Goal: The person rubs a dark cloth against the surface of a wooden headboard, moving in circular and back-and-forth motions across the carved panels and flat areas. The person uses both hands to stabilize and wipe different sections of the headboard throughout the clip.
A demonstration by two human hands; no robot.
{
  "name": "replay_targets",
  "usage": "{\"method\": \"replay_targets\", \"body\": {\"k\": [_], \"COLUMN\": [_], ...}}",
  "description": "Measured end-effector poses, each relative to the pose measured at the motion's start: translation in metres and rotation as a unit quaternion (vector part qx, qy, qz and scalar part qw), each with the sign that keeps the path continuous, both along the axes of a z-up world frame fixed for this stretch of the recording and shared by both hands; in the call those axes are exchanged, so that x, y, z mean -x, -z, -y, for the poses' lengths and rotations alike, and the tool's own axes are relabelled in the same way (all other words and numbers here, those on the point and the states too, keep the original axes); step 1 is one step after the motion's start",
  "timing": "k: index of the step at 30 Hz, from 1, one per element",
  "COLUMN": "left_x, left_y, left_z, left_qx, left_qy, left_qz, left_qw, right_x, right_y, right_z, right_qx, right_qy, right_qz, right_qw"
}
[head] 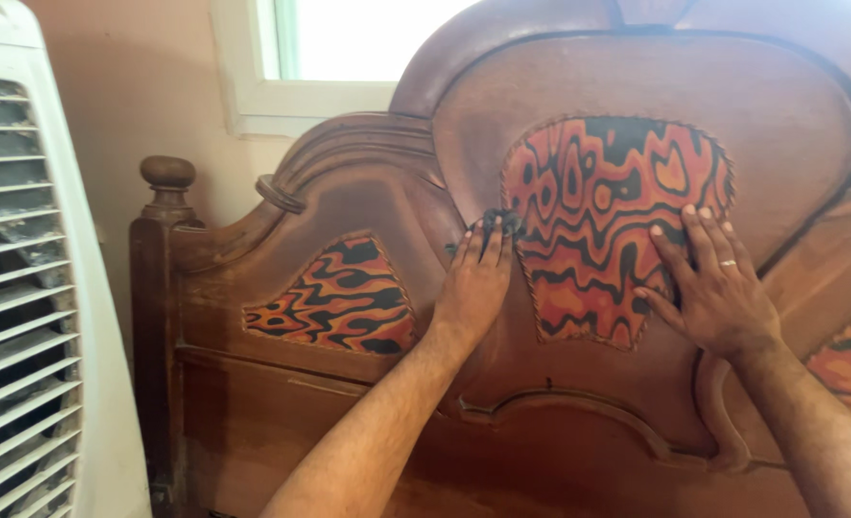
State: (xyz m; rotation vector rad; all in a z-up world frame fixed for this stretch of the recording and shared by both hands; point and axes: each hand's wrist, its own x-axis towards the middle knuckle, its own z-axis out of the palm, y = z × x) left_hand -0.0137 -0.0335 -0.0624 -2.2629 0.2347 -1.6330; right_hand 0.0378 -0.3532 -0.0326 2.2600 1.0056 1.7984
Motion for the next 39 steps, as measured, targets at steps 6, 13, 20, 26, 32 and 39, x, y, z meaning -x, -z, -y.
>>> {"method": "replay_targets", "body": {"k": [6, 13, 20, 26, 32, 39], "left_x": [0.016, 0.024, 0.046, 0.056, 0.062, 0.072], "left_y": [0.030, 0.078, 0.139, 0.180, 0.185, 0.128], "left_z": [0.015, 0.030, 0.026, 0.018, 0.012, 0.006], "left_qx": [-0.037, -0.068, -0.124, -0.113, 0.027, 0.234], "left_qy": [-0.019, 0.009, 0.013, -0.004, 0.035, 0.146], "left_qz": [-0.064, -0.140, -0.143, -0.174, -0.285, -0.357], "left_qw": [0.997, 0.988, 0.982, 0.978, 0.957, 0.892], "right_x": [0.000, -0.001, -0.003, -0.002, 0.010, 0.018], "right_y": [0.002, 0.002, 0.003, 0.003, -0.004, -0.005], "right_z": [0.001, 0.004, 0.004, 0.006, 0.003, -0.006], "right_qx": [-0.004, 0.001, 0.001, -0.004, 0.001, -0.029], "right_qy": [-0.021, -0.011, -0.006, -0.023, -0.031, 0.039], "right_qz": [-0.007, -0.012, -0.009, -0.017, -0.033, -0.200], "right_qw": [1.000, 1.000, 1.000, 1.000, 0.999, 0.979]}}
